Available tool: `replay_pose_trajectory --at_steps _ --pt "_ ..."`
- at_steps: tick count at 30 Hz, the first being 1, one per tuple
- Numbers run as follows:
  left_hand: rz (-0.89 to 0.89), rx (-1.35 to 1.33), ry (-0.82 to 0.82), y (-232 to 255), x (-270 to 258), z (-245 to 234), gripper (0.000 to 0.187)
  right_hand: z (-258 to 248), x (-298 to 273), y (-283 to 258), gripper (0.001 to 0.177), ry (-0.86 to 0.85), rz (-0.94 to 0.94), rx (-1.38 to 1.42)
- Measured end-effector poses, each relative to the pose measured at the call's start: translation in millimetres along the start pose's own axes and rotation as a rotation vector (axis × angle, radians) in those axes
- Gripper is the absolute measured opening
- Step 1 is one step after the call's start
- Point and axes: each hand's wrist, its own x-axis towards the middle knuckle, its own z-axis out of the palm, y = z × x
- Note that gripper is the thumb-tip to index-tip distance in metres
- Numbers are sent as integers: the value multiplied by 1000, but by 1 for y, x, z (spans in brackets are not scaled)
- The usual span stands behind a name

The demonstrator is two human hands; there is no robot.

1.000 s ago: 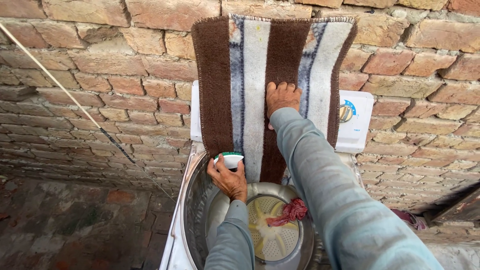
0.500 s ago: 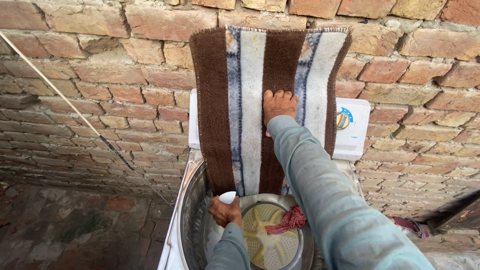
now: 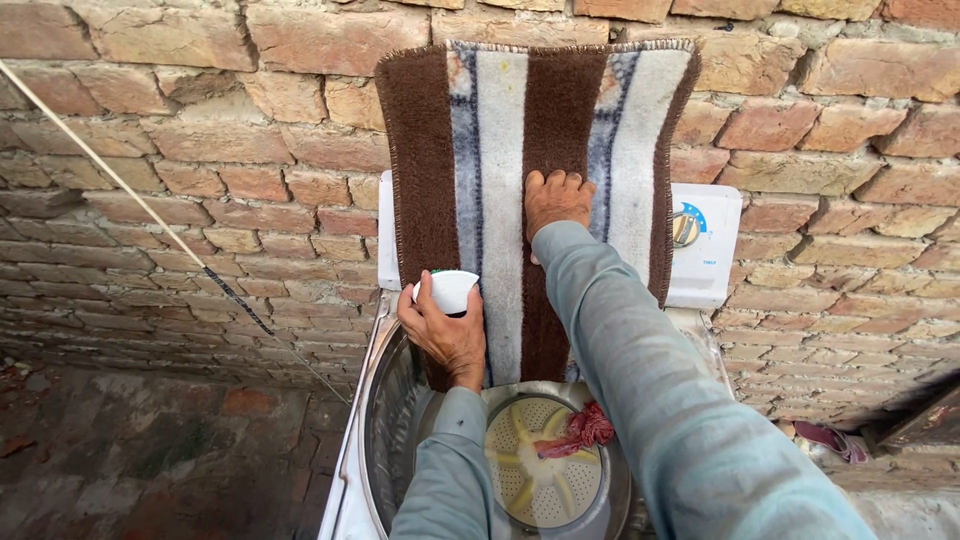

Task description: The person scrubs the front side of a mat with a bar of soap, flips the mat over, and scrubs its back side with the soap.

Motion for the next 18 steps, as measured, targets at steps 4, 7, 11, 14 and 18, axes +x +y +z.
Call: replay_pose_trajectory --at_steps 4,7,11,14,18 --pt "-16 -9 -2 -21 -19 15 83 0 3 -1 106 -21 6 11" --pt "-109 0 -43 -32 -46 29 83 2 4 0 107 -18 4 -28" --pt "-340 -155 -62 -53 -94 60 83 3 7 -1 106 -23 2 -5" --pt "-559 -97 -258 -46 -121 56 84 -1 5 0 106 -33 8 -2" --pt "-610 -66 -391 -20 -131 50 83 -5 2 -2 103 -52 18 -10"
